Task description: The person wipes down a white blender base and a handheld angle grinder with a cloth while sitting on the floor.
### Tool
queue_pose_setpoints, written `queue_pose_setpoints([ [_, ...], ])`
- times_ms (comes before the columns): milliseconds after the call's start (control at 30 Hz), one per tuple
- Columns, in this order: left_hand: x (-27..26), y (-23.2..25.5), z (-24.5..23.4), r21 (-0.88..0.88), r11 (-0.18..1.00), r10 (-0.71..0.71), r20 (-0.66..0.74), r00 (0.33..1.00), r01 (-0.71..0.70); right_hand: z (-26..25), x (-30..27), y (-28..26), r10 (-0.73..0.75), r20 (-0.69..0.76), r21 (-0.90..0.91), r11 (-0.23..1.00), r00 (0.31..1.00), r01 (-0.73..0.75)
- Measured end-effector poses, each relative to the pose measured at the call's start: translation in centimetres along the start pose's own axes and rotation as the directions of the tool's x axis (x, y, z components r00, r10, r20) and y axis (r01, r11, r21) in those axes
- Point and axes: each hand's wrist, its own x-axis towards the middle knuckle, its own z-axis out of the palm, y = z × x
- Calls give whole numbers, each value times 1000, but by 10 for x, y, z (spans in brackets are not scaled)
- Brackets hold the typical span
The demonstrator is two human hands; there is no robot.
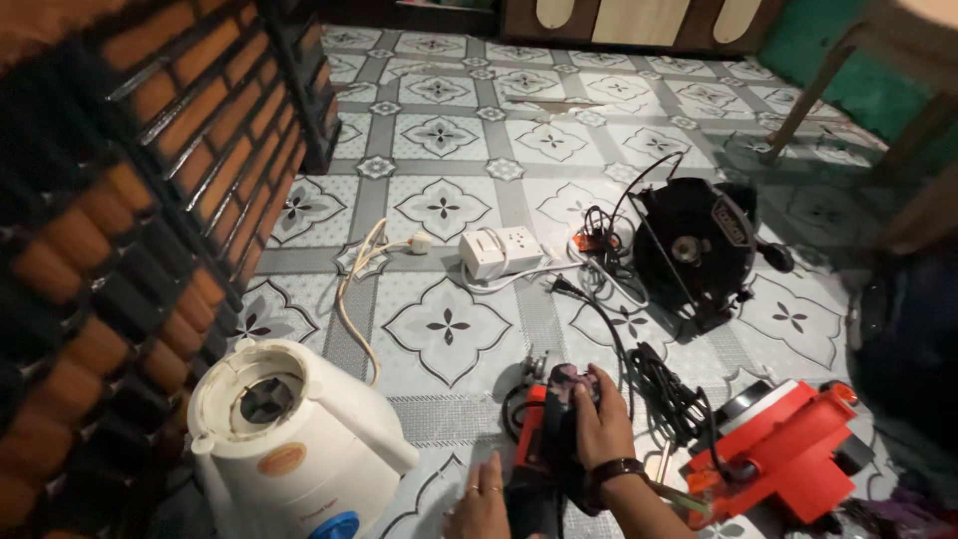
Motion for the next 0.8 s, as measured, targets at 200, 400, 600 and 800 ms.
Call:
queue_pose_setpoints([
  [200, 68, -17, 33, -207, 978, 52, 80, 995, -34, 38, 47, -1, -114, -333, -165, 984, 936, 62],
  [400, 132, -20, 84, -444, 824, -323, 143, 935, 353, 89, 77, -39, 527, 196, -713, 656, 827, -249],
  [600, 146, -14, 92, -507, 770, -346, 177, 921, 387, 114, 127, 66, 281, 472, -107, 959, 836, -262],
  [800, 150, -19, 93, -525, 765, -344, 158, 926, 373, 99, 136, 71, 596, 547, -98, 743, 588, -662],
])
